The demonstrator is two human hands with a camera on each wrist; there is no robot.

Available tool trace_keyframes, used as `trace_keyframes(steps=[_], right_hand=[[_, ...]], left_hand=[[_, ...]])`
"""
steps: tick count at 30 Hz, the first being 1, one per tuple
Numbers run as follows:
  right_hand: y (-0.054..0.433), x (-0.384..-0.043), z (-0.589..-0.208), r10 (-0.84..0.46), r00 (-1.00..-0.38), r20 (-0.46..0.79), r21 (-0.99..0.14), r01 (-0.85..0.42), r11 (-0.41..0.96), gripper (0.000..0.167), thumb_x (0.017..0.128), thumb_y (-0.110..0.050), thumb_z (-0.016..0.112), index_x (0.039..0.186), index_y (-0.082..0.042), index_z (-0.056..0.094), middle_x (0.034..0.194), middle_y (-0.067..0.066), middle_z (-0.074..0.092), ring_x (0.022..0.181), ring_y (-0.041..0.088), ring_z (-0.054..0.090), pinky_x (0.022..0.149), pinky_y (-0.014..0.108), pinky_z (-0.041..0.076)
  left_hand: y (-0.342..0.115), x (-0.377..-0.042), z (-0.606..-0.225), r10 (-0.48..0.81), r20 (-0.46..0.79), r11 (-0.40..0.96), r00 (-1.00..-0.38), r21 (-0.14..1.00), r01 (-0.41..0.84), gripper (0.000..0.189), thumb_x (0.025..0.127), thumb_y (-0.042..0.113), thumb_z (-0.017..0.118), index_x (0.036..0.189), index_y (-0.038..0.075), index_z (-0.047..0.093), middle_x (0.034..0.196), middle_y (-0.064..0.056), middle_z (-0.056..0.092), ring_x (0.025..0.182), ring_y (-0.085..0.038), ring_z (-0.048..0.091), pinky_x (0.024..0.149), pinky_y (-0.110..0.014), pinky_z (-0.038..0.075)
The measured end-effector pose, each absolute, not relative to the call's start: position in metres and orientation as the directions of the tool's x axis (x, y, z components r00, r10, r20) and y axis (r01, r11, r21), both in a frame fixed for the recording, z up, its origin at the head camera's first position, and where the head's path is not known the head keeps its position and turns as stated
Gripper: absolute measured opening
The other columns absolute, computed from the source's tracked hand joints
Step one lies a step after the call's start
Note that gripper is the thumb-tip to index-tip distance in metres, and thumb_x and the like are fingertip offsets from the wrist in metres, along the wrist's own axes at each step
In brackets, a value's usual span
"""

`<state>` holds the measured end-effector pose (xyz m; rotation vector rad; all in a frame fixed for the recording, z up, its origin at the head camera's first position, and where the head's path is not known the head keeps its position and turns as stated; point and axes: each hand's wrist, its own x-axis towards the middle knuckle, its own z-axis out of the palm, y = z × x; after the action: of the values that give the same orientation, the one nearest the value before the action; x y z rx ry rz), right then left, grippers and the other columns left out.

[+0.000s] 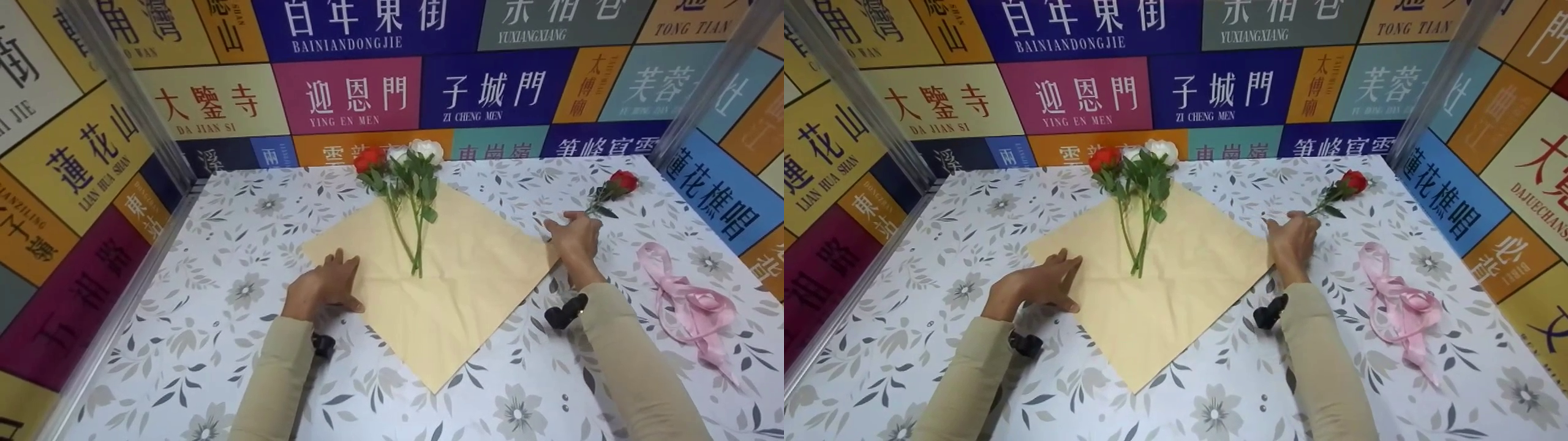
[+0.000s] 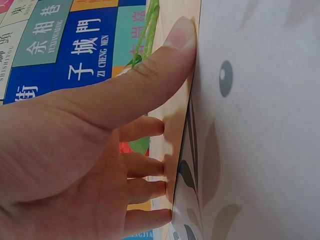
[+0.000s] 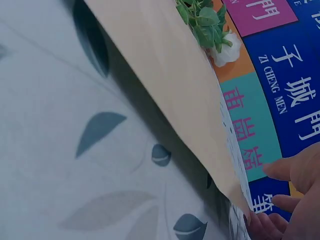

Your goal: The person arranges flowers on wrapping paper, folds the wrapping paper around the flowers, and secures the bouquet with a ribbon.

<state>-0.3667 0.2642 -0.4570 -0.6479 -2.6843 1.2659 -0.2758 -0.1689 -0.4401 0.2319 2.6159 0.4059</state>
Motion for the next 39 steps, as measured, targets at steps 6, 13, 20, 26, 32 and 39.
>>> trace_keyframes(steps=[6,13,20,26,32,39], right_hand=[[0.278,-0.368,-0.463,0.437,-0.889,-0.137,-0.705,0.397,0.588,0.077,0.096,-0.043,0.060,0.153,0.000,0.033,0.154,0.033,0.028,0.135,0.047,0.041,0.112,0.054,0.036],[0.283,-0.369,-0.469,0.415,-0.903,-0.111,-0.689,0.371,0.622,0.072,0.094,-0.041,0.063,0.145,0.006,0.042,0.147,0.035,0.035,0.131,0.049,0.042,0.109,0.056,0.036],[0.287,-0.370,-0.469,0.381,-0.923,-0.046,-0.670,0.311,0.673,0.055,0.092,-0.029,0.067,0.125,0.014,0.056,0.133,0.035,0.052,0.123,0.050,0.050,0.104,0.057,0.041],[0.296,-0.371,-0.463,0.391,-0.919,-0.057,-0.649,0.332,0.684,0.031,0.086,-0.017,0.068,0.099,0.010,0.060,0.102,0.029,0.064,0.101,0.043,0.058,0.086,0.046,0.050],[0.312,-0.372,-0.459,0.418,-0.875,-0.245,-0.777,0.435,0.455,0.056,0.089,-0.010,0.068,0.139,0.008,0.050,0.080,0.010,0.063,0.056,0.009,0.064,0.060,0.026,0.056],[0.324,-0.372,-0.441,0.440,-0.780,-0.444,-0.867,0.498,0.007,0.075,0.092,-0.004,0.065,0.158,-0.012,0.030,0.050,-0.009,0.061,0.049,0.007,0.066,0.063,0.026,0.061]], left_hand=[[-0.169,-0.275,-0.440,0.222,-0.447,0.940,-0.867,0.334,0.069,0.105,0.083,0.037,0.081,0.161,0.012,0.015,0.167,-0.022,-0.003,0.156,-0.040,0.001,0.125,-0.059,0.013],[-0.169,-0.275,-0.441,0.257,-0.422,0.932,-0.869,0.347,0.107,0.104,0.084,0.037,0.081,0.161,0.009,0.017,0.166,-0.026,0.000,0.155,-0.044,0.004,0.124,-0.059,0.017],[-0.170,-0.274,-0.440,0.258,-0.432,0.930,-0.864,0.355,0.100,0.102,0.085,0.036,0.079,0.161,0.009,0.016,0.166,-0.026,-0.001,0.155,-0.043,0.002,0.124,-0.058,0.016],[-0.169,-0.275,-0.438,0.245,-0.441,0.931,-0.864,0.356,0.082,0.103,0.084,0.037,0.080,0.161,0.011,0.015,0.167,-0.024,-0.002,0.156,-0.042,0.001,0.125,-0.056,0.014],[-0.171,-0.275,-0.439,0.236,-0.452,0.935,-0.860,0.345,0.075,0.103,0.085,0.037,0.079,0.161,0.011,0.015,0.167,-0.024,-0.003,0.156,-0.041,0.000,0.125,-0.057,0.014],[-0.169,-0.275,-0.438,0.221,-0.455,0.946,-0.863,0.316,0.076,0.103,0.085,0.039,0.079,0.162,0.012,0.015,0.168,-0.021,-0.003,0.156,-0.039,0.002,0.125,-0.057,0.014]])
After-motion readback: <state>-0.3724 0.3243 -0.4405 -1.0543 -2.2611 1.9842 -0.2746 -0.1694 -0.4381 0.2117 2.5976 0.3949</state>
